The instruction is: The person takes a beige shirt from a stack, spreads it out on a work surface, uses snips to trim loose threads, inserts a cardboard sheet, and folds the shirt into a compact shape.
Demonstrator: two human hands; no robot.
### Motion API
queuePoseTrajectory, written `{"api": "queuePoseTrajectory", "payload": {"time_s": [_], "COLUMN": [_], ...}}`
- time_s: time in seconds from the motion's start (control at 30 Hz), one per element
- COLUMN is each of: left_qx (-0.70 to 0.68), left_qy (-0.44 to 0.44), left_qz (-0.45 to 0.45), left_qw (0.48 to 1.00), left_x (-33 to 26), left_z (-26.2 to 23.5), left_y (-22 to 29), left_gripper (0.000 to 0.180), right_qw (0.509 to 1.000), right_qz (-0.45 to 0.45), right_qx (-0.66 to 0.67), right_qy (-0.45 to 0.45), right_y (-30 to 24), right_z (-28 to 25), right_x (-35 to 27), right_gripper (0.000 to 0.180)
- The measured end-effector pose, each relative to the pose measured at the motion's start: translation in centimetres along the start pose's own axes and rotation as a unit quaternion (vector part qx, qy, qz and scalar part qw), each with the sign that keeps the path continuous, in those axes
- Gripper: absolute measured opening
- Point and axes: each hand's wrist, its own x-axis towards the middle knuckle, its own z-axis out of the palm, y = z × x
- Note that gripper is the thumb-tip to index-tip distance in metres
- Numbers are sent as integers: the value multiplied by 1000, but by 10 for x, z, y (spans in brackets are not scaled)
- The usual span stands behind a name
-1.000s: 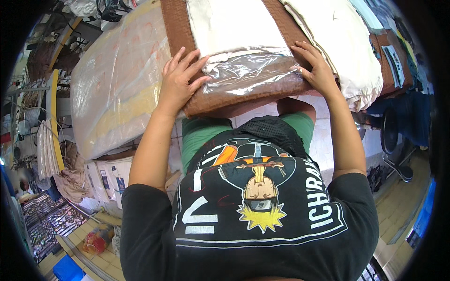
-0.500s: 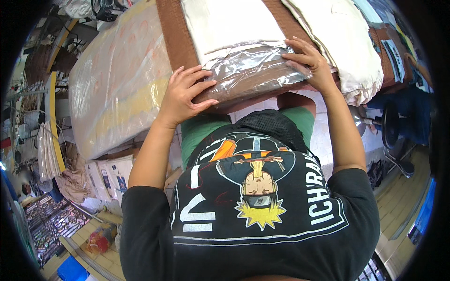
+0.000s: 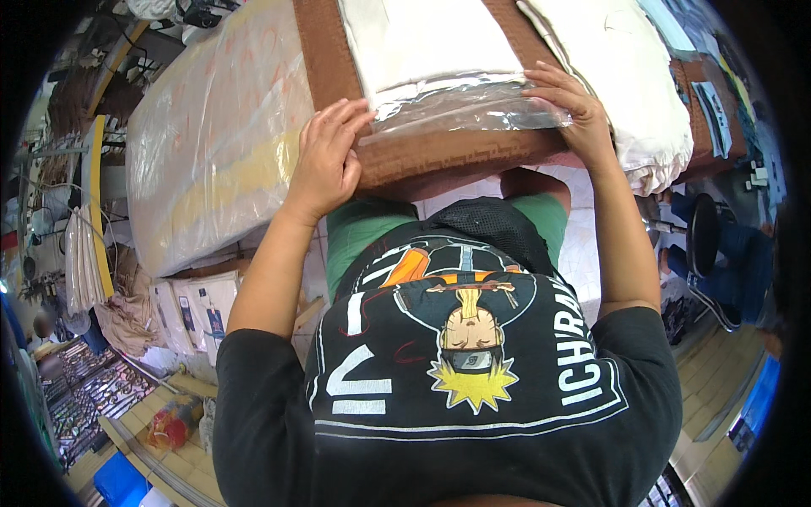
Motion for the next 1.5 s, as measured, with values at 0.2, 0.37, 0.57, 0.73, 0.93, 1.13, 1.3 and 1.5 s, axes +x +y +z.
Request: {"api": "queuePoseTrajectory", "payload": {"time_s": [0.2, 0.37, 0.57, 0.73, 0.93, 1.13, 1.3, 1.5], "left_qx": [70, -240, -277, -283, -269, -189, -68, -38], "left_qy": [34, 162, 174, 72, 66, 222, 196, 29], "left_qz": [15, -78, 83, -17, -118, 15, 65, 37], "left_qw": [997, 954, 941, 956, 954, 957, 976, 998], "left_x": [25, 60, 159, 184, 197, 202, 150, 25], "left_z": [17, -7, -171, -214, -182, -203, -123, 7], "left_y": [0, -8, 25, 18, -1, -1, -33, -42], "left_gripper": [39, 19, 18, 22, 27, 21, 13, 28], "right_qw": [998, 995, 960, 974, 976, 965, 961, 983], "right_qz": [-7, 7, -173, -88, 21, -143, -183, -76], "right_qx": [58, 59, 137, 188, 205, 196, -135, -156], "right_qy": [11, 79, 169, 93, 67, 100, 160, -62], "right_y": [2, -15, -71, -123, -98, -138, -89, -15], "right_z": [-2, -30, -144, -157, -136, -152, -99, -4], "right_x": [6, 43, 134, 186, 199, 197, 115, -20], "right_gripper": [13, 12, 15, 15, 16, 14, 14, 16]}}
